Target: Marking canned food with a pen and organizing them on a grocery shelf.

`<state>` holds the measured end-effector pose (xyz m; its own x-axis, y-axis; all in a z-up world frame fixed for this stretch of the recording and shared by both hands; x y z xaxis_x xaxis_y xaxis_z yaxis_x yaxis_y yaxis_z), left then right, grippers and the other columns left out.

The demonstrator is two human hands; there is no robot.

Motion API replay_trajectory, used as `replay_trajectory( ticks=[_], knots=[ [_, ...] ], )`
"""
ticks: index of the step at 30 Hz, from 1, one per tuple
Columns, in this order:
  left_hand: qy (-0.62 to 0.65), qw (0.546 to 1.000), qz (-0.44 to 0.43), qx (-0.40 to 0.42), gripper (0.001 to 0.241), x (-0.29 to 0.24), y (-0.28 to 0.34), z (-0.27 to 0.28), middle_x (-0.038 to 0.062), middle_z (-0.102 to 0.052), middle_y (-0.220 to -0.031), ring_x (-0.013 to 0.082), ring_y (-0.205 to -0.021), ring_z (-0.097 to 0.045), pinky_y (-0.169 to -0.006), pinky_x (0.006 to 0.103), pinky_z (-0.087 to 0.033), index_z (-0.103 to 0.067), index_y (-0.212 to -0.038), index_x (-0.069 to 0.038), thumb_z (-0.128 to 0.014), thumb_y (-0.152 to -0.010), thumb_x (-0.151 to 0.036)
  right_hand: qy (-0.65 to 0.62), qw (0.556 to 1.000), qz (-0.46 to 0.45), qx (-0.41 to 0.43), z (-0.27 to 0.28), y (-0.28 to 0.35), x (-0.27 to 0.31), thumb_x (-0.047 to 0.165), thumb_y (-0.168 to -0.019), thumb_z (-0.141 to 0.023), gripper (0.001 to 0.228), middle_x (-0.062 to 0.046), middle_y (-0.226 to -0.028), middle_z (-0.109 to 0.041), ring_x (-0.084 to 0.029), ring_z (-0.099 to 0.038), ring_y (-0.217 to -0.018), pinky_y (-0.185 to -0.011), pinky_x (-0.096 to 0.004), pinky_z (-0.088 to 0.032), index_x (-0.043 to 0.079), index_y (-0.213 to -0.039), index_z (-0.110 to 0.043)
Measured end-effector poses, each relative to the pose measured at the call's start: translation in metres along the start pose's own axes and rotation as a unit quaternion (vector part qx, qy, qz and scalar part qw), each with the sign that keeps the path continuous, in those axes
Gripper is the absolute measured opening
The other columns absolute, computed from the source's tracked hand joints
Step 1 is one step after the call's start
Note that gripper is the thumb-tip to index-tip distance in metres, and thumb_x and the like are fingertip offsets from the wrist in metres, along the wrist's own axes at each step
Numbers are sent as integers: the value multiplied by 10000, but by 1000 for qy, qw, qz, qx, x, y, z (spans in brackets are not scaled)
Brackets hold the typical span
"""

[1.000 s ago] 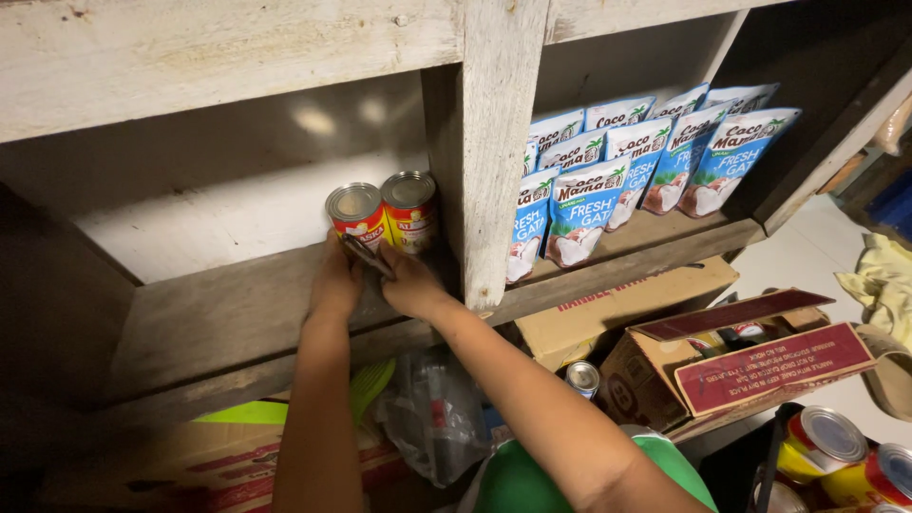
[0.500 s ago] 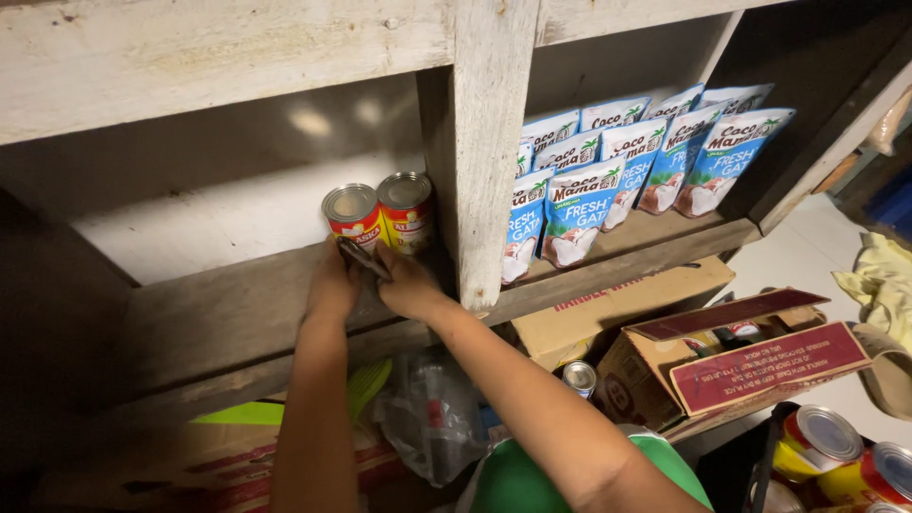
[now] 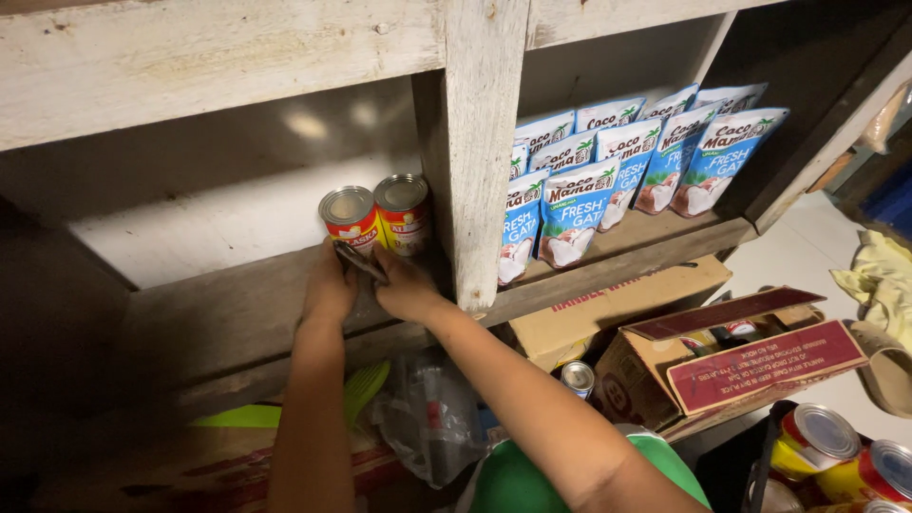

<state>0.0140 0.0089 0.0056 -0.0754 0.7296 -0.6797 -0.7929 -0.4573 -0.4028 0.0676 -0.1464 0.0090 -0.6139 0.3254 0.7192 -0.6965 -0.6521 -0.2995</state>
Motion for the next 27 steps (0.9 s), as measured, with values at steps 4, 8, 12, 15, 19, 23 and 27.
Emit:
replay_trajectory(
  ticks=[4,8,12,15,19,23,27],
  knots=[
    [4,999,-34,-11,486,-2,2,1,285,-637,-1231,500,-1157,-573,-916,562,-484,-456,-1351,-82,-635,-900,-104,-4,1000,3,-5,-2,0,-4,100,-812,-555,774,-237,-1461,-529,-370,-501,-1369,-1137,-389,-384,37,-1556,-352],
    [-1,999,-32,-6,521,9,3,-3,276,-642,-1215,494,-1155,-574,-901,554,-488,-449,-1362,-75,-655,-884,-114,-8,1000,-12,-5,-1,-1,-2,89,-824,-544,755,-241,-1444,-558,-369,-520,-1367,-1137,-391,-400,57,-1559,-373],
    [6,998,-58,1,425,15,13,-9,242,-698,-1192,448,-1158,-640,-933,505,-527,-519,-1307,-82,-684,-929,-181,-48,997,8,-52,0,7,-5,75,-838,-548,725,-250,-1477,-515,-375,-491,-1378,-1139,-389,-388,62,-1545,-392],
    [-31,998,38,28,684,-45,36,22,290,-699,-1162,444,-1128,-663,-938,492,-532,-332,-1463,-2,-690,-942,-265,-82,993,35,-78,5,9,-3,43,-825,-537,713,-241,-1469,-542,-360,-515,-1380,-1144,-380,-403,70,-1531,-434],
    [-35,984,-125,-125,921,-57,83,29,463,-424,-1453,511,-1272,-514,-1037,467,-469,-155,-1544,173,-726,-924,-198,-123,982,110,-91,15,24,13,-26,-782,-548,748,-233,-1447,-568,-358,-570,-1345,-1129,-387,-434,59,-1517,-440],
    [106,980,-84,-144,787,-104,148,27,351,-429,-1544,435,-1422,-491,-1138,431,-406,-209,-1579,118,-647,-969,-115,-65,990,89,-84,36,62,44,32,-828,-589,607,-169,-1289,-696,-323,-690,-1063,-965,-361,-541,102,-1431,-590],
    [186,966,-89,-155,580,-137,222,15,285,-543,-1466,368,-1372,-553,-1150,412,-413,-369,-1492,92,-579,-974,-60,-192,946,209,-155,28,115,9,-87,-942,-502,416,-167,-1277,-712,-267,-693,-1144,-995,-353,-553,10,-1319,-648]
  ],
)
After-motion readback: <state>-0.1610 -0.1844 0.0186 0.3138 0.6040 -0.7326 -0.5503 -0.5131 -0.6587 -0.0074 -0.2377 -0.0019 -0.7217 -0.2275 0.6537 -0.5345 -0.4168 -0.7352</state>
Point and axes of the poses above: each hand's wrist, its own y-axis away from the middle knuckle, its own z-axis out of the back of the hand, x = y × z, the point moved 2 cm from there along -y, towards the middle knuckle
